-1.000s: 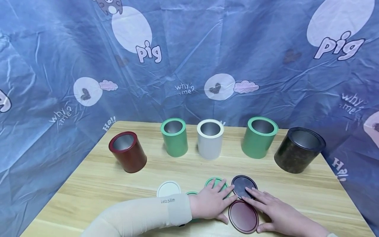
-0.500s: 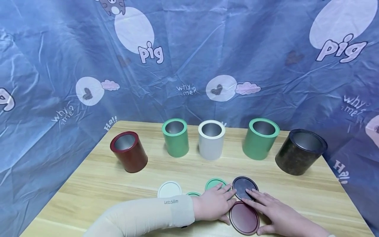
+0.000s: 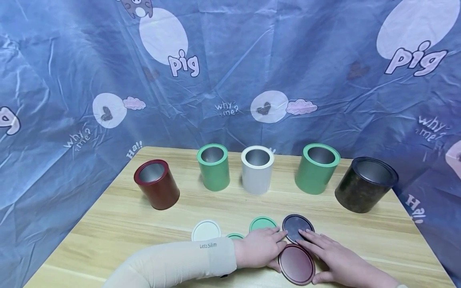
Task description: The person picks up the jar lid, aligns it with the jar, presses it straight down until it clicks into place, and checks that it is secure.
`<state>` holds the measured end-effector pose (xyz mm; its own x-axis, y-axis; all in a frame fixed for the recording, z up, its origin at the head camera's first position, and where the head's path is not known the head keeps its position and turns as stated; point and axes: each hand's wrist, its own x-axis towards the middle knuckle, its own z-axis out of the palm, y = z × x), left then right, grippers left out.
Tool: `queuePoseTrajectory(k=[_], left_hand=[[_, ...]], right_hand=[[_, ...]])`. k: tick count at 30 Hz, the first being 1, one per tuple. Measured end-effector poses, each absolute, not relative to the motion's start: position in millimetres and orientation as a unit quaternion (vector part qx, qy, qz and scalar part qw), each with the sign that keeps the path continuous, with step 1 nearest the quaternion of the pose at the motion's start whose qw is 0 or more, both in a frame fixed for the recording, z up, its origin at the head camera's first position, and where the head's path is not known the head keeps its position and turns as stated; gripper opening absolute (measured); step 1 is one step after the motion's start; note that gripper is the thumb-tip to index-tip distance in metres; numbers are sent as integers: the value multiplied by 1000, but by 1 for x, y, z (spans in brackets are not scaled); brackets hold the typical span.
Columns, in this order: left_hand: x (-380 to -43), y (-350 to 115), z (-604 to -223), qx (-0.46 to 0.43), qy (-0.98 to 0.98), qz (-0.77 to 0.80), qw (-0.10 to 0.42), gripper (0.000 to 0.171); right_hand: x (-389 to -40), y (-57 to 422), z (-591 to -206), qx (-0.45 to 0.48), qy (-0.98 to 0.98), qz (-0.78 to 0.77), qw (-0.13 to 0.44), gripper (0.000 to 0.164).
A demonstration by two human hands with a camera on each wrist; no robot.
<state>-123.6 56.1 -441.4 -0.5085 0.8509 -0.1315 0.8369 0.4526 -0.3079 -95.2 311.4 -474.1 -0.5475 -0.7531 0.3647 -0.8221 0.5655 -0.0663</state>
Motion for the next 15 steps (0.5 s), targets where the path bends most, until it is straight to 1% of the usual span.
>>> queuePoseTrajectory(k=[5,15], left_hand=[[-124,55,-442,-497,-852,162,29,63],[-124,55,-443,-480,-868,124,1,61]], right_hand=[[-96,312,-475,452,-872,111,153,84],[-97,311,-475,460,-866,117,156,80]])
